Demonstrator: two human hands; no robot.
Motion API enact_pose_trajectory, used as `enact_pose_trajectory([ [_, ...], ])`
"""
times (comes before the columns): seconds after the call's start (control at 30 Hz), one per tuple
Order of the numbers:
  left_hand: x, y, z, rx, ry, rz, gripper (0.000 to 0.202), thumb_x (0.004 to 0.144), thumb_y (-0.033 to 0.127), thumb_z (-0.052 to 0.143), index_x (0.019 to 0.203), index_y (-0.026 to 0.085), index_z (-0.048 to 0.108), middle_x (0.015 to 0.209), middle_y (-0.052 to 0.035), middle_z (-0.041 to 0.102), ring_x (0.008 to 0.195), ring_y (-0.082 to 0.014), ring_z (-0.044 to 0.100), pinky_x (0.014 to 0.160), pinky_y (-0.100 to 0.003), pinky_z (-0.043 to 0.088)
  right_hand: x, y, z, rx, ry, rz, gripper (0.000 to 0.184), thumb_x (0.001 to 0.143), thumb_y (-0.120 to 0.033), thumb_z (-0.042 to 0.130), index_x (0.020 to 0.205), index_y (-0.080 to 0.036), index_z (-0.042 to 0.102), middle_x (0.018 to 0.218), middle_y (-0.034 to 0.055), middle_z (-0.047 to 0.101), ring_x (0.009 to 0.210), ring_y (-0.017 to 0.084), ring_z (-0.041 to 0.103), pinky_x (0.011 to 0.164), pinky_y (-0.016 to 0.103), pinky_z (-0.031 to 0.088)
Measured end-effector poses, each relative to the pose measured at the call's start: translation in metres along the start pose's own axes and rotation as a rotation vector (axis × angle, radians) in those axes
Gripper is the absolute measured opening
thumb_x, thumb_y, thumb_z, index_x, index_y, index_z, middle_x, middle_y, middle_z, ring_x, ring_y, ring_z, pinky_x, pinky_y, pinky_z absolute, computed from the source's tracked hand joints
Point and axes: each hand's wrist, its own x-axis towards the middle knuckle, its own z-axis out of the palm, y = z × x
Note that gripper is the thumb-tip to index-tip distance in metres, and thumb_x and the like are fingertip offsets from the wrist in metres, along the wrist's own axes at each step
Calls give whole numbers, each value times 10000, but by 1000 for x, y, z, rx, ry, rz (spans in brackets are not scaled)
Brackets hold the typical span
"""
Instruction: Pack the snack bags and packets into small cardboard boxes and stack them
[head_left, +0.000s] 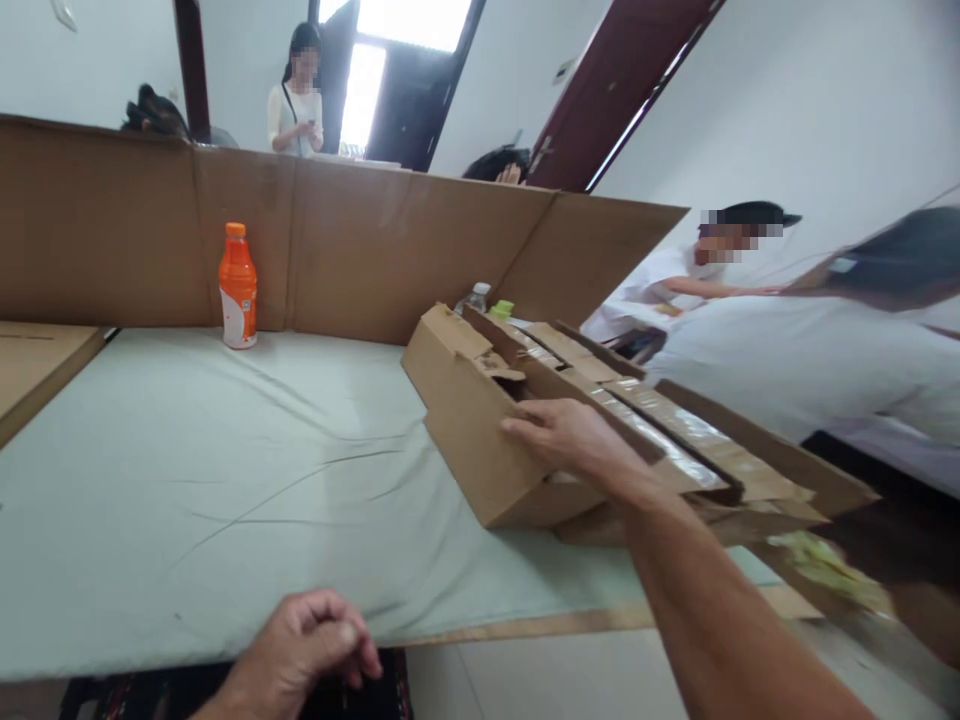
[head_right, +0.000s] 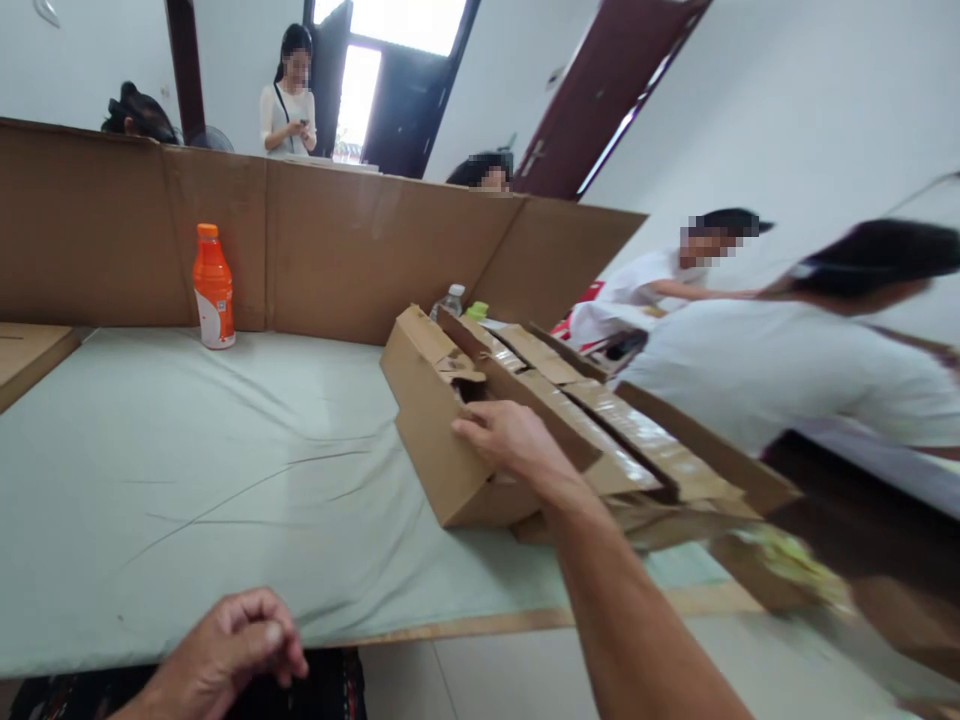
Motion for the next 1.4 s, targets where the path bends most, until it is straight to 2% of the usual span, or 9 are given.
enact_pose_trajectory([
  [0.1,-9,32,-33,145,169,185,498,776,660,774,732,167,722,816,-62,707,817,-194,581,850,-321,437,-10,-42,3,-39,-107,-87,264,853,-324,562,624,-205,613,638,32,682,609,190,620,578,284,407],
  [0.23,-18,52,-80,256,400,413,601,715,617,855,1167,257,692,1301,-74,649,1229,-292,533,1043,-380,398,-39,-95,-2,-30,-253,-449,292,963,-300,511,775,-198,709,739,64,713,704,193,644,691,299,453],
  [0.33,-27,58,-101,510,428,622,987,699,566,891,1528,389,385,1658,-60,326,1481,-368,342,1204,-519,296,-52,-117,-12,247,-301,-633,357,1039,-420,472,1038,-211,761,940,85,773,861,201,708,790,299,526],
  [0.43,-31,66,-112,771,362,645,1212,702,625,867,1619,460,92,1742,-61,79,1546,-449,212,1223,-693,196,-50,-124,-19,455,-292,-593,418,1059,-475,430,1095,-222,761,1028,78,788,892,189,733,808,281,574],
  [0.53,-26,77,-119,883,260,591,1286,708,684,829,1625,442,-39,1745,-96,16,1561,-490,133,1191,-761,195,-39,-124,-18,508,-352,-534,369,1054,-430,457,1087,-235,768,988,55,794,789,153,734,709,235,590],
  [0.63,-16,85,-124,956,179,594,1340,710,625,855,1617,428,-111,1743,-113,21,1562,-489,129,1193,-736,234,-26,-126,-17,438,-407,-565,298,1024,-360,507,1123,-259,769,1072,57,793,927,178,751,806,264,606],
  [0.83,-8,79,-128,1049,227,641,1277,795,491,829,1617,404,-145,1730,-131,104,1532,-495,240,1171,-721,313,-4,-149,-11,107,-585,-692,314,901,-269,664,1206,-218,721,1274,97,729,1127,249,702,962,362,570],
  [1.1,-12,74,-116,940,170,743,1271,740,534,870,1637,418,-24,1715,-56,205,1536,-436,286,1217,-622,357,-16,-177,33,-246,-571,-849,241,780,-85,641,999,-156,712,960,120,752,780,266,693,697,377,528],
  [1.4,-6,63,-123,943,219,789,1190,767,453,855,1646,404,53,1691,-51,288,1520,-426,332,1187,-579,429,-12,-176,60,-143,-690,-723,272,732,7,547,828,-181,719,787,68,760,662,211,688,624,327,435],
])
